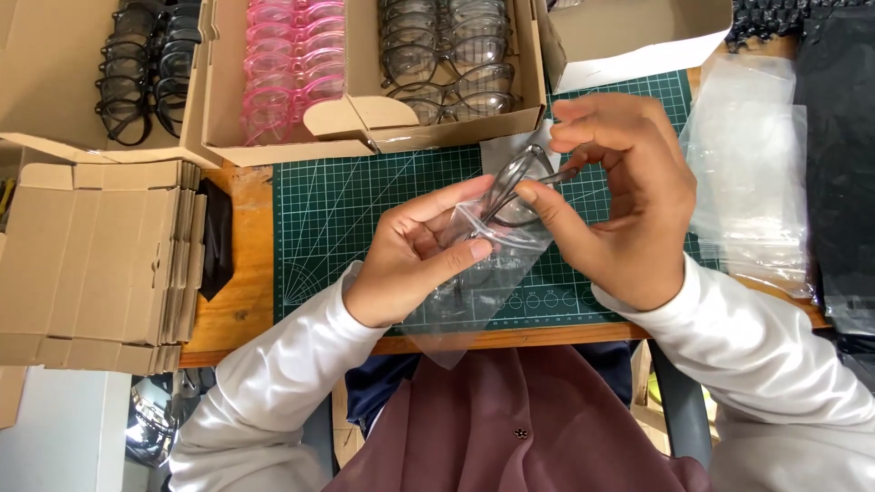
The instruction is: The person cleans a pair of eyeglasses with a cloth, places them in a plastic bag, wraps them in bubble wrap, and puts them into a cardboard box. The box is then placed into a black shipping bag. The person repeats the process with a second pair of eyeglasses.
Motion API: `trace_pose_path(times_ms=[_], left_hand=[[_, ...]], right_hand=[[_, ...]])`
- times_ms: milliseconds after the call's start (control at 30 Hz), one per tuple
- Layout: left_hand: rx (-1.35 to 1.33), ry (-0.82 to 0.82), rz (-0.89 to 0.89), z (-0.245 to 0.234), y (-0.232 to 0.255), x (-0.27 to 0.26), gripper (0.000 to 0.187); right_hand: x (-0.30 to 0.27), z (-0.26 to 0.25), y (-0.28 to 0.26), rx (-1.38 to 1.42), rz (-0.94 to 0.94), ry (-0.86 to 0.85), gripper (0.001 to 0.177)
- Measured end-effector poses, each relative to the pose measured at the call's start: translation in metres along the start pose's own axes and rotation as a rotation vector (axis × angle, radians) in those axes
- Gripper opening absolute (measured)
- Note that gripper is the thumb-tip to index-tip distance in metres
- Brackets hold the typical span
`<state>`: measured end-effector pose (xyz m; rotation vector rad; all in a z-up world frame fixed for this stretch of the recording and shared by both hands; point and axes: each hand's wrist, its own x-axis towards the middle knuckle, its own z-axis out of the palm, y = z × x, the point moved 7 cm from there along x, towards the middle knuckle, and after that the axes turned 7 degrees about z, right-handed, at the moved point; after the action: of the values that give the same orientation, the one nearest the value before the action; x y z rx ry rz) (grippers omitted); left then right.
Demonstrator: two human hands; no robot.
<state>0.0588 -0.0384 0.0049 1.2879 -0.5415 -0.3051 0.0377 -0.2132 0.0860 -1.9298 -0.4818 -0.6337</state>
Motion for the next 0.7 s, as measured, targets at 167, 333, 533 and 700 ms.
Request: trace_pose_path(times_ms=[167,333,533,700], left_hand=[[-0.001,0.044,0.003,0.000,-0.003,-0.002,0.059],[-0.094,0.101,0.031,-0.006,-0.006,-0.004,0.057],[-0.148,0.176,0.085,-0.012,-0.013,-0.005,0.051],[-0.013,0.249,0.102,-0.014,-0.007,-0.005,0.041]], right_hand=[[-0.001,0.010,0.001,0.068,0.009,-0.096,0.029],[-0.011,0.036,-0.008,0.139,-0.110,-0.309,0.028],[-0.027,0.035,-0.002,-0.196,-0.125,-0.242,0.039],[-0.027,0.020,-0.010,0.011,0.017,-0.066,0.030]])
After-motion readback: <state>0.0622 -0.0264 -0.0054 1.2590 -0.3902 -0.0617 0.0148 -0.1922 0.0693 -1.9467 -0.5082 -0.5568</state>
